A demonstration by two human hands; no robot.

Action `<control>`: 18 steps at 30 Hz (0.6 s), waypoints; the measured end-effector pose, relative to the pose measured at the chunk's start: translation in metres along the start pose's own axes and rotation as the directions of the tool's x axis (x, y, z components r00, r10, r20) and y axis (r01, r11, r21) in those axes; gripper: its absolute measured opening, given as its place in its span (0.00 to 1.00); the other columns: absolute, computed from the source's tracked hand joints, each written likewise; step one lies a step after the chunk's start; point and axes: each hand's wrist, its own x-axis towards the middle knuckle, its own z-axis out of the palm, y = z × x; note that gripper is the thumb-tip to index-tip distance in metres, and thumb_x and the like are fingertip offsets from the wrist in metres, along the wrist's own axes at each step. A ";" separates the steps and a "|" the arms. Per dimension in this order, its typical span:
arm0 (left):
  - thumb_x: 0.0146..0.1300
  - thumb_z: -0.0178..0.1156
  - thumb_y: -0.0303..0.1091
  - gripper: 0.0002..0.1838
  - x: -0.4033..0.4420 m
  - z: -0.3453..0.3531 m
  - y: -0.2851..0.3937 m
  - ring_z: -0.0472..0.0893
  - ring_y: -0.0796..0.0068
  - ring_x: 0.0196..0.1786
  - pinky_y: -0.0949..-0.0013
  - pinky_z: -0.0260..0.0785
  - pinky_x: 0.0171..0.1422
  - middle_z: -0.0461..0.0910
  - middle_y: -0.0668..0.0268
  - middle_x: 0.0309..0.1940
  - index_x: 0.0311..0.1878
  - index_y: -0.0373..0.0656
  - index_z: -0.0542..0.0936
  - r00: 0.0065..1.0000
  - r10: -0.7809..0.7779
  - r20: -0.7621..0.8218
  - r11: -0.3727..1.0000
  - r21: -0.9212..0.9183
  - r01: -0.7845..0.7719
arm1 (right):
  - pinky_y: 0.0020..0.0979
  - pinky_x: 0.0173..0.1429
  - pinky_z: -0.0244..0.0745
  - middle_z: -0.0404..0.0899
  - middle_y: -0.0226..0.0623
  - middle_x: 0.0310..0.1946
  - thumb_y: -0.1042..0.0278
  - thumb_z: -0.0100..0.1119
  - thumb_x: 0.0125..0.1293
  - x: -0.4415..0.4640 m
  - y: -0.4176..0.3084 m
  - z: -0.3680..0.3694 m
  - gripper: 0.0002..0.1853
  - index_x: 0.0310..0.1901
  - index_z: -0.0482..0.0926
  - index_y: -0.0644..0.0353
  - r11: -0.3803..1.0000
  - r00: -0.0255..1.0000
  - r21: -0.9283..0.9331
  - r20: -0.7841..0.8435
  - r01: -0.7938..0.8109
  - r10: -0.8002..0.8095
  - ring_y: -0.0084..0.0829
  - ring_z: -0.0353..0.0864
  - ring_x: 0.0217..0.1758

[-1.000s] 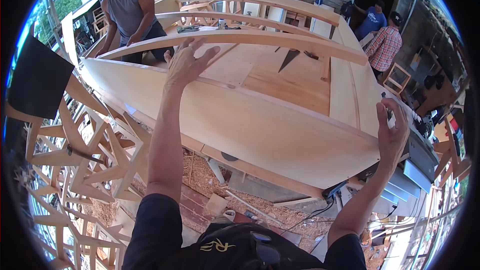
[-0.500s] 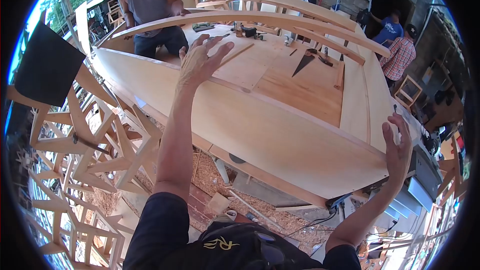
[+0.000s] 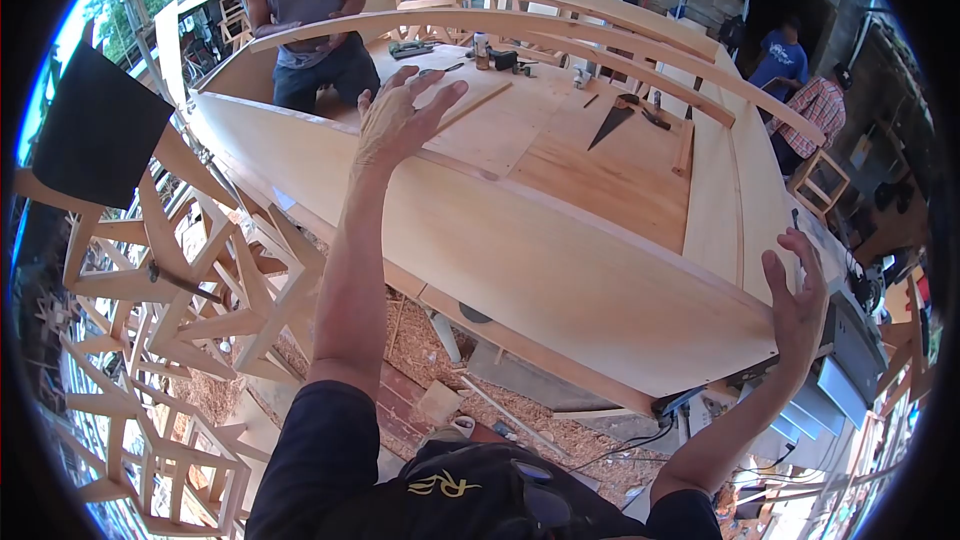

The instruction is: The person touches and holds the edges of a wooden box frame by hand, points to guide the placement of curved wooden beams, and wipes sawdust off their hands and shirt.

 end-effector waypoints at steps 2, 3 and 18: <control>0.61 0.56 0.75 0.40 -0.001 -0.001 0.001 0.69 0.59 0.76 0.34 0.38 0.80 0.71 0.56 0.73 0.65 0.54 0.82 1.000 -0.001 -0.001 1.000 -0.005 0.001 | 0.43 0.78 0.60 0.79 0.43 0.64 0.55 0.72 0.65 0.000 -0.001 0.000 0.21 0.53 0.82 0.59 1.000 1.000 0.010 -0.003 0.001 -0.001 0.40 0.73 0.71; 0.61 0.56 0.75 0.40 -0.001 -0.002 0.001 0.69 0.59 0.76 0.34 0.38 0.80 0.71 0.56 0.73 0.65 0.54 0.82 1.000 -0.001 0.000 1.000 -0.008 0.001 | 0.43 0.79 0.60 0.79 0.43 0.64 0.55 0.72 0.65 -0.001 -0.001 0.000 0.21 0.53 0.82 0.59 1.000 1.000 0.014 -0.005 0.001 -0.001 0.40 0.73 0.71; 0.56 0.69 0.41 0.22 0.004 -0.007 -0.008 0.84 0.60 0.49 0.63 0.75 0.51 0.84 0.56 0.47 0.55 0.48 0.85 0.988 -0.060 0.141 0.975 -0.205 0.089 | 0.43 0.79 0.59 0.80 0.43 0.61 0.60 0.72 0.64 -0.001 -0.003 0.000 0.20 0.53 0.81 0.62 0.998 1.000 0.056 -0.002 0.021 -0.021 0.41 0.73 0.71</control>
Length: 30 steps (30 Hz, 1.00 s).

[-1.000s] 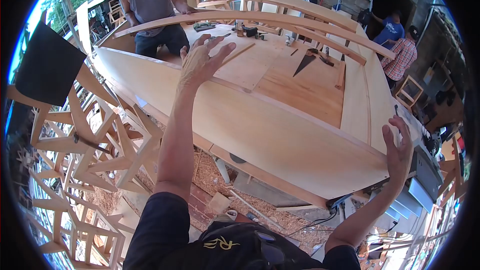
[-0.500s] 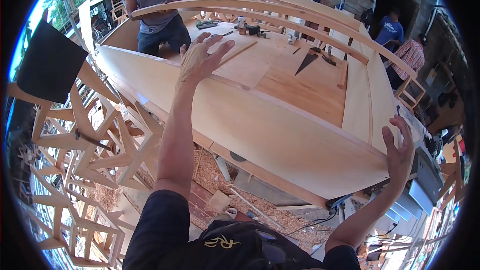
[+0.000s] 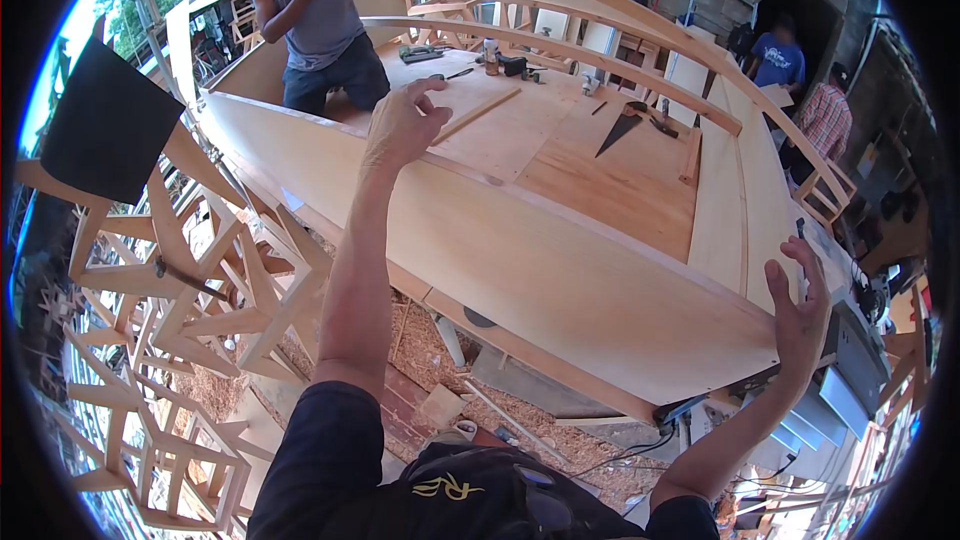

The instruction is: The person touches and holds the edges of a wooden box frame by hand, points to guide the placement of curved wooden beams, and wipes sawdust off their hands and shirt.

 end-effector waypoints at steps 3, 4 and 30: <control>0.50 0.63 0.26 0.17 0.004 0.005 -0.022 0.80 0.64 0.40 0.64 0.73 0.46 0.79 0.63 0.32 0.45 0.45 0.85 0.941 0.182 -0.284 0.983 0.086 -0.165 | 0.43 0.77 0.62 0.81 0.43 0.59 0.61 0.71 0.65 0.001 0.010 0.000 0.19 0.53 0.81 0.63 0.999 1.000 -0.032 -0.011 0.023 -0.024 0.41 0.75 0.69; 0.47 0.58 0.21 0.12 0.001 0.005 -0.019 0.76 0.65 0.37 0.62 0.72 0.44 0.72 0.65 0.26 0.37 0.42 0.82 0.920 0.183 -0.347 0.979 -0.026 -0.204 | 0.42 0.76 0.63 0.82 0.44 0.56 0.63 0.70 0.66 0.000 0.011 0.001 0.18 0.52 0.81 0.64 0.995 0.996 -0.049 -0.028 0.083 -0.084 0.41 0.76 0.67; 0.62 0.62 0.68 0.34 -0.008 -0.004 0.014 0.82 0.58 0.57 0.61 0.71 0.62 0.83 0.52 0.53 0.50 0.42 0.88 0.990 0.056 -0.127 0.998 -0.014 -0.058 | 0.33 0.71 0.64 0.82 0.36 0.53 0.68 0.73 0.62 -0.001 0.000 0.000 0.16 0.48 0.81 0.65 0.997 0.999 0.066 -0.017 0.051 -0.050 0.34 0.77 0.62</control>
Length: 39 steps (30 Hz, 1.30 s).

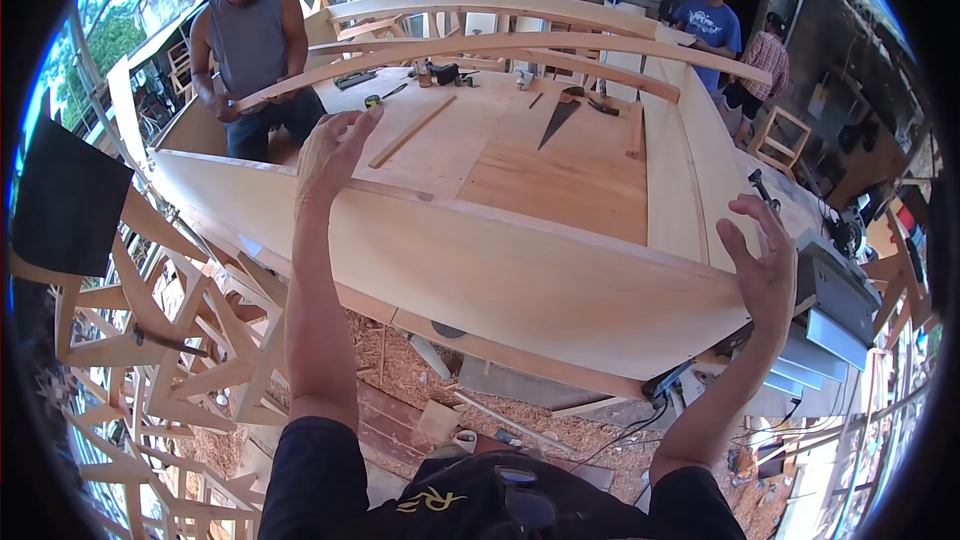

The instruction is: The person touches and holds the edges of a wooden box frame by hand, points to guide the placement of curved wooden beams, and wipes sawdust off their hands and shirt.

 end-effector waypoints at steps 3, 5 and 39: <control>0.61 0.64 0.66 0.33 0.000 0.003 -0.004 0.82 0.58 0.58 0.60 0.71 0.63 0.84 0.53 0.54 0.50 0.43 0.88 1.000 -0.001 -0.006 1.000 0.031 0.001 | 0.33 0.70 0.65 0.82 0.36 0.52 0.67 0.73 0.62 0.000 0.000 0.000 0.16 0.49 0.81 0.64 0.999 1.000 -0.034 -0.010 0.003 -0.003 0.34 0.78 0.62; 0.60 0.65 0.65 0.32 0.001 0.004 -0.007 0.82 0.57 0.59 0.60 0.71 0.64 0.83 0.53 0.55 0.50 0.44 0.88 1.000 0.012 0.009 0.999 0.043 -0.012 | 0.33 0.70 0.65 0.83 0.36 0.52 0.66 0.73 0.62 0.000 -0.003 0.000 0.17 0.49 0.81 0.64 0.999 1.000 -0.052 -0.013 -0.002 0.001 0.34 0.78 0.62; 0.56 0.69 0.63 0.33 0.002 0.003 -0.013 0.81 0.56 0.62 0.59 0.70 0.67 0.83 0.50 0.56 0.53 0.43 0.88 0.997 0.034 0.073 0.999 0.031 -0.036 | 0.36 0.76 0.62 0.82 0.37 0.54 0.64 0.74 0.63 0.000 -0.001 0.000 0.19 0.51 0.82 0.64 0.997 0.997 0.015 0.017 -0.077 0.077 0.33 0.77 0.65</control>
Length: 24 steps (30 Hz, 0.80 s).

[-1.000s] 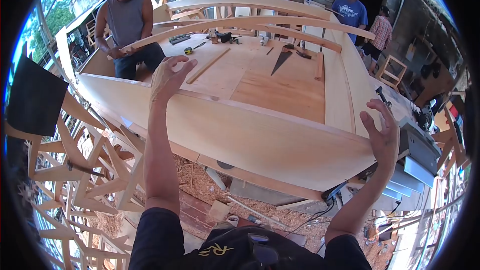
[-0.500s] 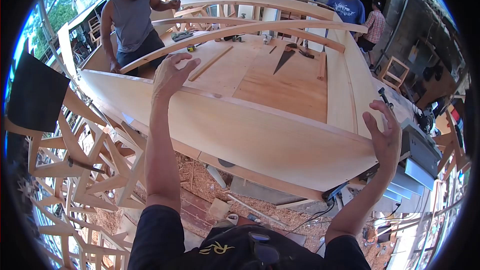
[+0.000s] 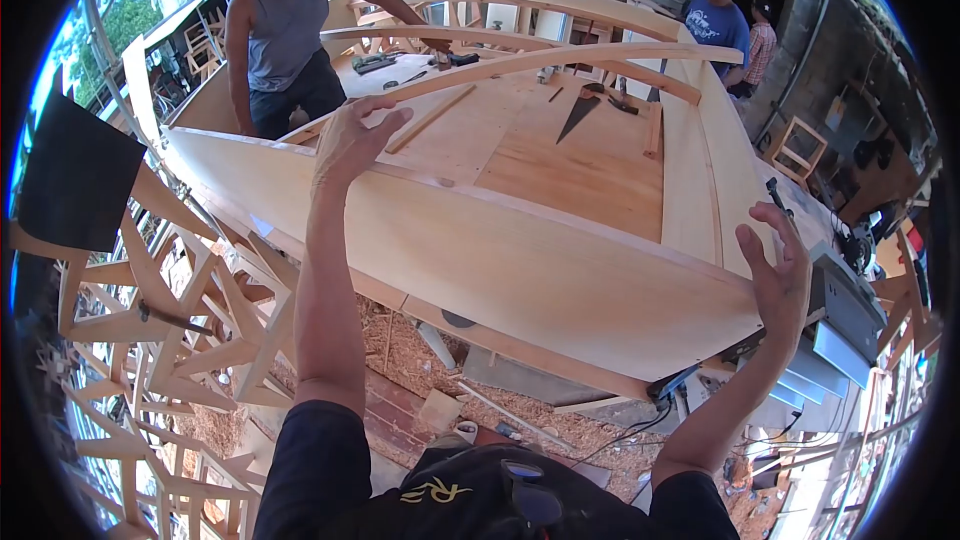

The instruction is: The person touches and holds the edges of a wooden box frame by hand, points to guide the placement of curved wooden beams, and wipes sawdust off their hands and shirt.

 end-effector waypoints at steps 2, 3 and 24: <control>0.56 0.69 0.63 0.33 0.001 0.002 -0.005 0.81 0.56 0.61 0.59 0.70 0.66 0.83 0.50 0.56 0.53 0.43 0.88 1.000 0.004 -0.005 1.000 -0.007 -0.004 | 0.37 0.76 0.62 0.82 0.37 0.55 0.63 0.74 0.63 0.000 -0.001 -0.001 0.19 0.51 0.82 0.64 1.000 1.000 -0.001 0.004 -0.006 0.006 0.34 0.77 0.65; 0.56 0.69 0.63 0.33 0.003 0.003 -0.005 0.82 0.56 0.61 0.59 0.70 0.66 0.84 0.51 0.56 0.53 0.44 0.88 1.000 0.007 -0.007 1.000 -0.011 -0.007 | 0.37 0.76 0.63 0.82 0.37 0.54 0.63 0.74 0.64 -0.001 -0.002 -0.001 0.19 0.51 0.82 0.64 1.000 1.000 -0.019 -0.006 -0.007 0.007 0.34 0.77 0.65; 0.39 0.77 0.68 0.34 0.069 0.027 0.154 0.73 0.77 0.17 0.73 0.61 0.20 0.75 0.66 0.15 0.22 0.42 0.80 0.903 -0.034 0.428 0.998 0.065 0.006 | 0.43 0.74 0.54 0.85 0.26 0.41 0.52 0.64 0.69 -0.050 -0.024 0.025 0.13 0.42 0.84 0.53 0.805 0.954 -0.566 -0.102 0.178 -0.282 0.30 0.80 0.53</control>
